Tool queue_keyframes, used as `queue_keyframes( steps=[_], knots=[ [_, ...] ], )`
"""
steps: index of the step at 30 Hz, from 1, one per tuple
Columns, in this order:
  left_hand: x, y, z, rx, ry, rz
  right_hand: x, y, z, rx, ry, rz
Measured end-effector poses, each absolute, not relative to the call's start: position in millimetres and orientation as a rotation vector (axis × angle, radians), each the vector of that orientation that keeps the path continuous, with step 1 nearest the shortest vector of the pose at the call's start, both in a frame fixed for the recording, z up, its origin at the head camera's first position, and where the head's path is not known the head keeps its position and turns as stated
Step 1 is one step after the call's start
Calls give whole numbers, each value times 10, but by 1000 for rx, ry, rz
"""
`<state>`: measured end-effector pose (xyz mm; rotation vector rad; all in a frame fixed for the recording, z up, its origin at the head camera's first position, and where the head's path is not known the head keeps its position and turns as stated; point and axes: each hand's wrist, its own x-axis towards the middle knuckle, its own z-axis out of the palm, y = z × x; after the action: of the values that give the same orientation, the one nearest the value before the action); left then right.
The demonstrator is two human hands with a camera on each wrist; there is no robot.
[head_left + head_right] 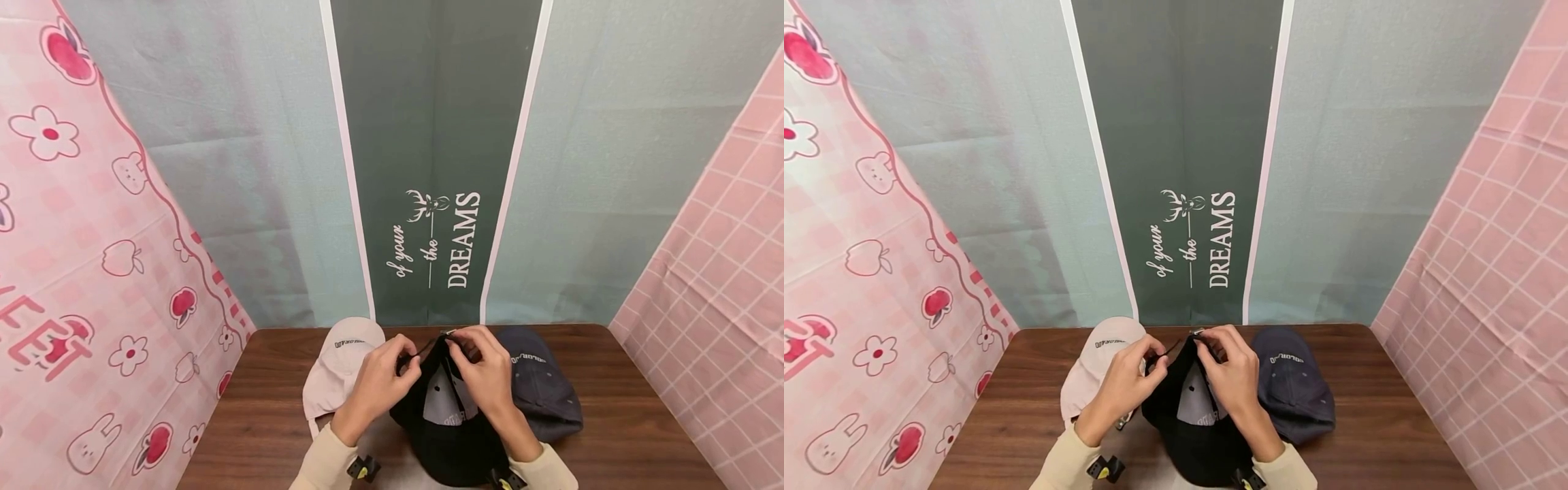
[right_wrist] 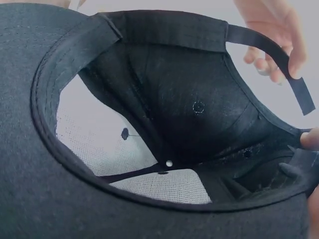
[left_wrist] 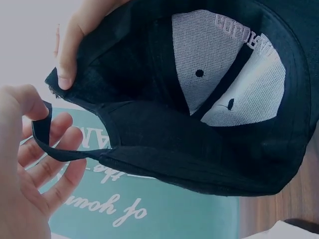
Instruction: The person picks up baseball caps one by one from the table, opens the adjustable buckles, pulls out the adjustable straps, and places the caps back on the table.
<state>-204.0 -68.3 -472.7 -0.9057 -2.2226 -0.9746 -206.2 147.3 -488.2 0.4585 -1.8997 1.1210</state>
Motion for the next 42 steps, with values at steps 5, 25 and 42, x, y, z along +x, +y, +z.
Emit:
queue_keyframes(
  steps=[5,25,42],
  knots=[
    [-2041,-707,-4723,-903,-2233,-1002,-2074,1470,-4891,457,-1900,1132],
    [-2055,-775,-4768,-982,-2175,-1101,-2060,1460,-4852,486,-1889,1204],
    [-2039,-720,-4913,-814,-2600,-923,-2049,1453,-4880,555,-1875,1193]
  ],
)
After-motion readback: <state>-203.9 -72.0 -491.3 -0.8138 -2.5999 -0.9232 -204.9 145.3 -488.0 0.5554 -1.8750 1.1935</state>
